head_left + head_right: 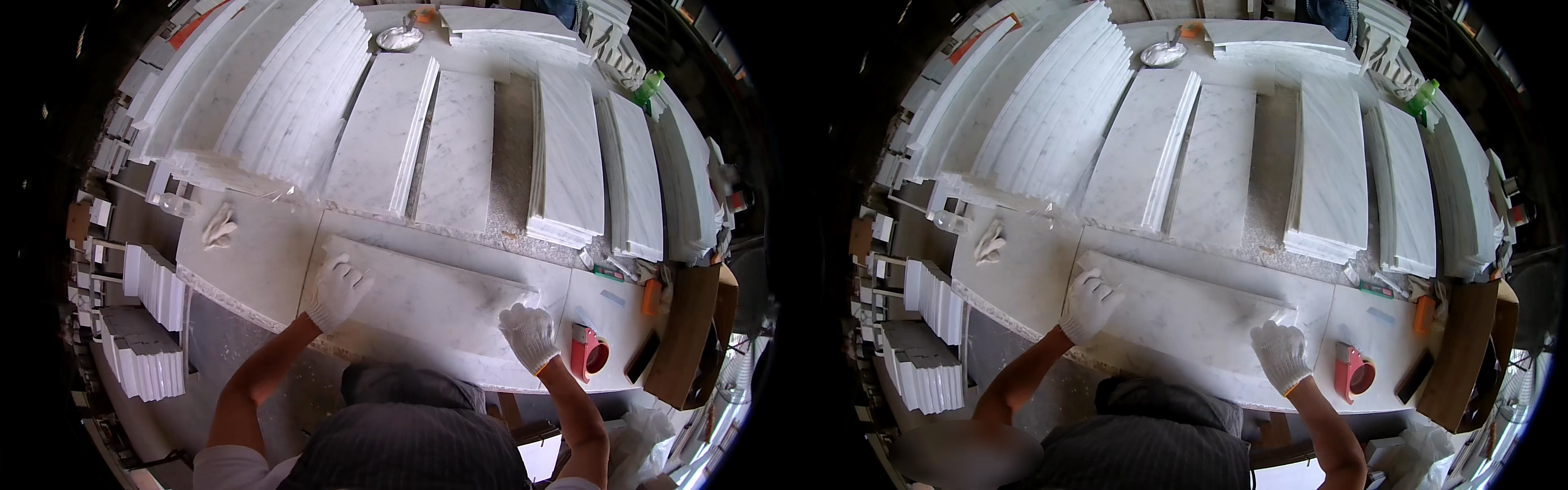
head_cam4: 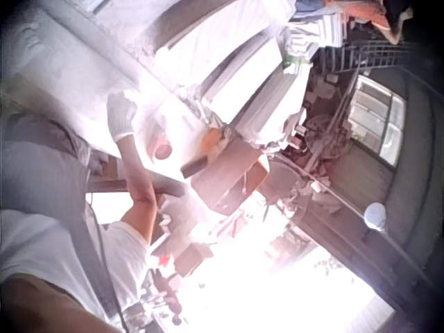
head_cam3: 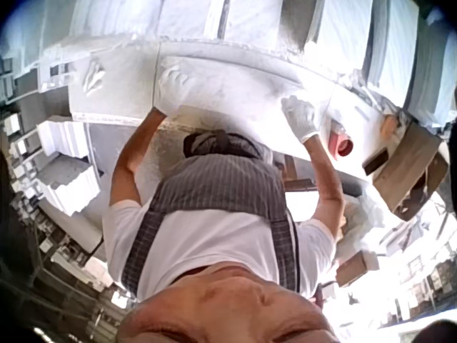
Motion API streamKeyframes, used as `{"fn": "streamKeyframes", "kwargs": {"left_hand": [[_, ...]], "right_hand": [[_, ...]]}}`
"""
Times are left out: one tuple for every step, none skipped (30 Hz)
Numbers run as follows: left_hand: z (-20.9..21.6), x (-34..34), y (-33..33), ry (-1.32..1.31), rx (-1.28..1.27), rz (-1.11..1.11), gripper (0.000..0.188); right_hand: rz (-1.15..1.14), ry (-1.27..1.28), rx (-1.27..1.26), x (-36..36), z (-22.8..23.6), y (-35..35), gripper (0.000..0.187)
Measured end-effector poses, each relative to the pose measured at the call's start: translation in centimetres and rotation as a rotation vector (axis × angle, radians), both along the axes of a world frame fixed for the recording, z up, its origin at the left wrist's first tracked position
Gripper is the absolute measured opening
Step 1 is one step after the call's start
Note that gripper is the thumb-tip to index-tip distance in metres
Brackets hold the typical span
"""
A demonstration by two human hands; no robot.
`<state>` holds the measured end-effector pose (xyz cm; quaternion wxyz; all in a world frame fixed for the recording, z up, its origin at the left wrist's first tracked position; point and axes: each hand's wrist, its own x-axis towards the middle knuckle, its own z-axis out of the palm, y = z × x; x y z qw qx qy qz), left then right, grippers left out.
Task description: The person wraps individual white rectangular tiles with clear plastic film on a workbench. They pick up tiles, place them on the film, fold the film over, and stack the wrapped tiles. The person also moves a stack of tiles to a nearby rack.
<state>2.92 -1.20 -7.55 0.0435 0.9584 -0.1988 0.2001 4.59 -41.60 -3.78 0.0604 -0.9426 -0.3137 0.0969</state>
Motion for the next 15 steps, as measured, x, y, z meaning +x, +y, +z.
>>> {"fn": "streamKeyframes", "kwargs": {"left_hand": [[0.4, -0.9, 0.2, 0.028, 0.059, -0.091, 0.007], [1.1, -1.8, 0.4, 0.056, 0.118, -0.183, 0.007], [1.9, -2.4, 0.6, 0.082, 0.178, -0.273, 0.007], [2.4, -2.7, 0.9, 0.180, 0.224, -0.305, 0.007], [2.9, -2.8, 1.2, 0.278, 0.270, -0.338, 0.008], [3.5, -2.7, 1.1, 0.374, 0.318, -0.373, 0.009], [4.1, -2.5, 0.7, 0.504, 0.282, -0.451, 0.010], [4.8, -2.2, 0.1, 0.635, 0.246, -0.529, 0.013], [5.5, -1.7, -0.6, 0.765, 0.211, -0.599, 0.015], [6.0, -0.5, -2.3, 0.695, 0.175, -0.575, 0.016], [6.1, 1.1, -4.7, 0.625, 0.141, -0.555, 0.019], [5.4, 2.5, -7.0, 0.459, 0.060, -0.519, 0.023], [4.0, 3.4, -9.2, 0.293, -0.019, -0.482, 0.029], [2.6, 3.6, -11.3, 0.289, 0.024, -0.517, 0.036], [1.3, 3.5, -13.3, 0.283, 0.066, -0.546, 0.043]], "right_hand": [[-0.052, -0.004, 0.035, -1.4, -0.9, -0.3, 0.017], [-0.104, -0.009, 0.071, -2.9, -1.9, -0.7, 0.016], [-0.154, -0.014, 0.108, -4.1, -2.5, -0.9, 0.016], [-0.228, -0.011, 0.203, -4.9, -1.9, -0.7, 0.013], [-0.264, -0.011, 0.197, -5.6, -2.0, -0.7, 0.012], [-0.304, -0.013, 0.192, -6.4, -2.2, -0.6, 0.012], [-0.345, -0.015, 0.187, -7.1, -2.5, -0.7, 0.011], [-0.356, -0.046, 0.178, -7.6, -2.8, -1.0, 0.011], [-0.384, -0.044, 0.226, -8.1, -2.7, -1.1, 0.011], [-0.413, -0.044, 0.271, -8.5, -2.6, -1.1, 0.011], [-0.446, -0.043, 0.317, -8.9, -2.5, -1.1, 0.010], [-0.442, -0.010, 0.320, -9.4, -2.3, -1.2, 0.011], [-0.437, 0.024, 0.323, -10.0, -2.0, -1.5, 0.011], [-0.433, 0.055, 0.319, -10.4, -1.6, -2.2, 0.011], [-0.458, 0.178, 0.289, -11.0, -1.1, -3.2, 0.012]]}}
